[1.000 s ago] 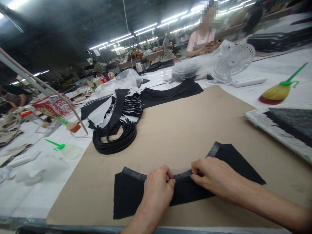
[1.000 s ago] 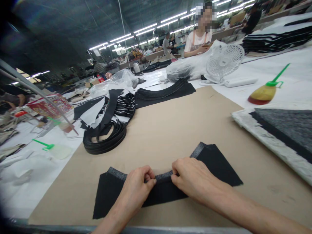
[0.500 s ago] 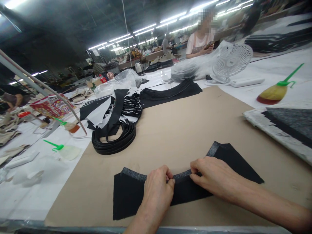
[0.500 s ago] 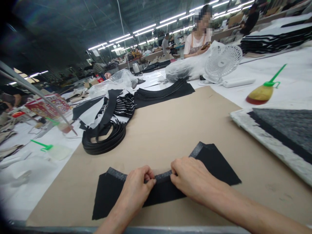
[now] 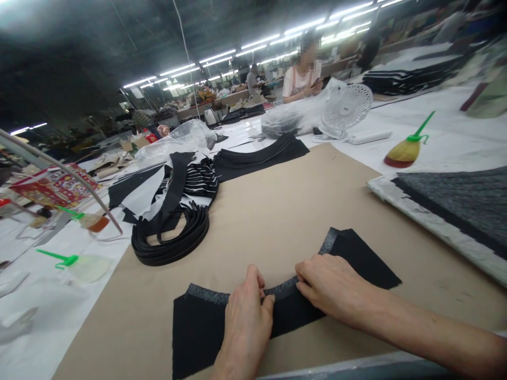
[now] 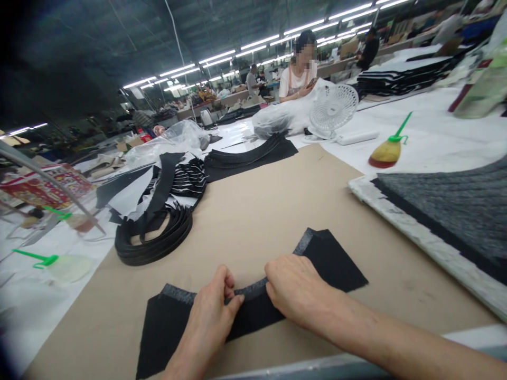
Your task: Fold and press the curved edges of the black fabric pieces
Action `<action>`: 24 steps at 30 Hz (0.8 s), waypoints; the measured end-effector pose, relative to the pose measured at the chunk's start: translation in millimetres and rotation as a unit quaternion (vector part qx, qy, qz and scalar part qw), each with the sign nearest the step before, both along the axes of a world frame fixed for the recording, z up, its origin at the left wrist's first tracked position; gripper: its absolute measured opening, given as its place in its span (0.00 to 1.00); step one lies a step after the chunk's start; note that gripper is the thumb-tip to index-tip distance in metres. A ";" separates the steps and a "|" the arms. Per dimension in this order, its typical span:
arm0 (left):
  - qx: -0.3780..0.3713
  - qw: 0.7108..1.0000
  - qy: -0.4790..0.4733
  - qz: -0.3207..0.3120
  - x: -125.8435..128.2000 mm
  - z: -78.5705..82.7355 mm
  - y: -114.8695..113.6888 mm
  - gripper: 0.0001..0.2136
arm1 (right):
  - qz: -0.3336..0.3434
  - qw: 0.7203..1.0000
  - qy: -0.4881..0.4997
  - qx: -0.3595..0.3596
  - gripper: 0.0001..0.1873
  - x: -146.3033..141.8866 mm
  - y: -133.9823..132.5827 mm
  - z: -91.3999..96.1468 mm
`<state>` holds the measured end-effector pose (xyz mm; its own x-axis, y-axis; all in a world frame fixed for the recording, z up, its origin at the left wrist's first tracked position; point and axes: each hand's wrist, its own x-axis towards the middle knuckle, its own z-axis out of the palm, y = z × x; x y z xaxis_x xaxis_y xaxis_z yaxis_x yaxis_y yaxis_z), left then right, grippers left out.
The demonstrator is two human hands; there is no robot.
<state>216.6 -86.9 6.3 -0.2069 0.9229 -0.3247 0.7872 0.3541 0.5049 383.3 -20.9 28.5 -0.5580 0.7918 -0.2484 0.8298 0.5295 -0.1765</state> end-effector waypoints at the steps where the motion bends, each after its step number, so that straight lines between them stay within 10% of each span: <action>1: -0.003 1.000 0.005 -0.003 0.8 1.6 -0.5 0.09 | 0.001 1.000 0.000 0.001 0.14 -0.1 0.0 0.6; 14: 0.135 0.986 0.081 -0.058 3.7 -9.9 -10.8 0.07 | 0.008 1.000 -0.016 -0.024 0.12 -3.7 2.5 13.8; 20: 0.291 0.926 -0.008 -0.240 18.1 -48.2 -18.5 0.19 | 0.007 0.999 -0.003 -0.031 0.09 -2.5 3.2 14.0; 24: 0.352 0.900 0.046 -0.253 25.4 -68.5 -23.0 0.20 | -0.001 0.999 0.010 -0.038 0.09 0.6 4.4 13.2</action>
<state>242.1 -109.9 -62.2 0.3018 0.8771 0.3737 0.8075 -0.4436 0.3888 383.9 -16.5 41.7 -0.5621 0.7724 -0.2959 0.8266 0.5124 -0.2327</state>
